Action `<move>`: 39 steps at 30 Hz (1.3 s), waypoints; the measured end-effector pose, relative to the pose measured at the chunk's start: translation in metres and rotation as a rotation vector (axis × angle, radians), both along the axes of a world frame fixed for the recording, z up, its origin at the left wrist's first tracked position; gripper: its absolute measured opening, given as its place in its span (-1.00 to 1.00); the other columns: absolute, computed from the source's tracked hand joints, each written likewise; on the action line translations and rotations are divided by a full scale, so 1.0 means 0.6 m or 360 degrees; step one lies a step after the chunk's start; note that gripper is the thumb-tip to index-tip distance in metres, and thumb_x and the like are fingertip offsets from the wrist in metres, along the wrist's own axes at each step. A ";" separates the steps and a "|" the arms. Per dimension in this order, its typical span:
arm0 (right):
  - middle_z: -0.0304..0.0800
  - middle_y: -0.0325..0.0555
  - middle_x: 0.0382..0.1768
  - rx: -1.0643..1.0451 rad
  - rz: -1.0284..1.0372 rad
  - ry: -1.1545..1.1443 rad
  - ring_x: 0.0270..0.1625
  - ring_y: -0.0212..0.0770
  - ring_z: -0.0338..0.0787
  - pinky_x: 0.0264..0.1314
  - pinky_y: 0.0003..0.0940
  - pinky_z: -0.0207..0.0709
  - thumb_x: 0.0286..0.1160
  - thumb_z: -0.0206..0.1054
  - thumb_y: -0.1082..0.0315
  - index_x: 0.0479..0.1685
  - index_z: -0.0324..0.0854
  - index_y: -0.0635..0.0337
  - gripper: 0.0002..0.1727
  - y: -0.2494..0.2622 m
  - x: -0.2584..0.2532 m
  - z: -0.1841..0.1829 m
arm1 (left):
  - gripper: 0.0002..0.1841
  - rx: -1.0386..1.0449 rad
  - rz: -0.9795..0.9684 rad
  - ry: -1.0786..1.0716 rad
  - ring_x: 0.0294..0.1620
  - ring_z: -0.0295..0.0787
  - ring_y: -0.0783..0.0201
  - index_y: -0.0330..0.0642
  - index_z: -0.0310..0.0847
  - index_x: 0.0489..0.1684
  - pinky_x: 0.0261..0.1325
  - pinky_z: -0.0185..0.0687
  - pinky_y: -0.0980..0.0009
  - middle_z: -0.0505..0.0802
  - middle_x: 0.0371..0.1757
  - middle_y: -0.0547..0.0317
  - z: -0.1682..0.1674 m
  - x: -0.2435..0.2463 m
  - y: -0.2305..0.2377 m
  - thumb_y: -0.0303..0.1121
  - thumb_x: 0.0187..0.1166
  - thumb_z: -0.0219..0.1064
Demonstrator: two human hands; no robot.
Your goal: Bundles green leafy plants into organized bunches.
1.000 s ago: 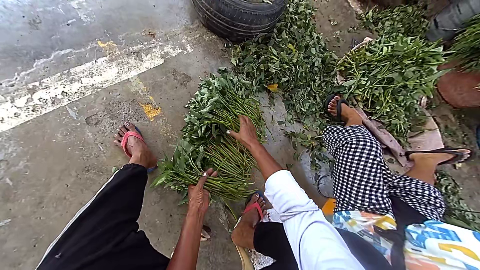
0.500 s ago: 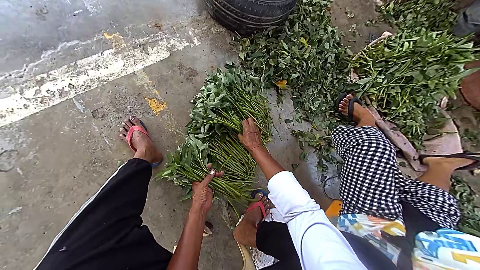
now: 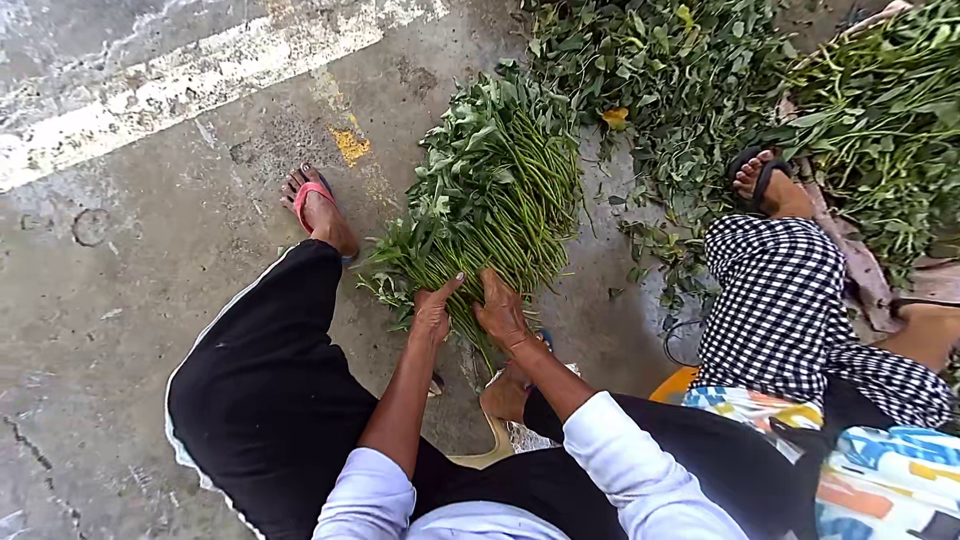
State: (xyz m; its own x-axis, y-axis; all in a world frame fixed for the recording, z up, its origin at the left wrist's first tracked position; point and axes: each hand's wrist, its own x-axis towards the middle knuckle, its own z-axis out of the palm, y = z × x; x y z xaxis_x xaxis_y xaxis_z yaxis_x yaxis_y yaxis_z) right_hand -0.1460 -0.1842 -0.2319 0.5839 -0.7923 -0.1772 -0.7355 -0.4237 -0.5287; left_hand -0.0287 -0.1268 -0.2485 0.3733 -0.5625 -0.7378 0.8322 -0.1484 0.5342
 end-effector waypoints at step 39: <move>0.82 0.06 -0.16 0.0779 -0.0523 -0.0641 -0.20 -0.21 0.74 -0.03 -0.20 0.65 0.72 0.31 0.29 0.06 0.75 0.35 -0.73 0.054 -0.061 0.035 | -0.37 0.0010 -0.0462 -0.0308 0.09 0.75 0.17 -0.28 0.47 0.39 0.18 0.71 0.15 0.78 0.15 -0.06 0.047 0.000 0.045 -0.59 0.27 0.62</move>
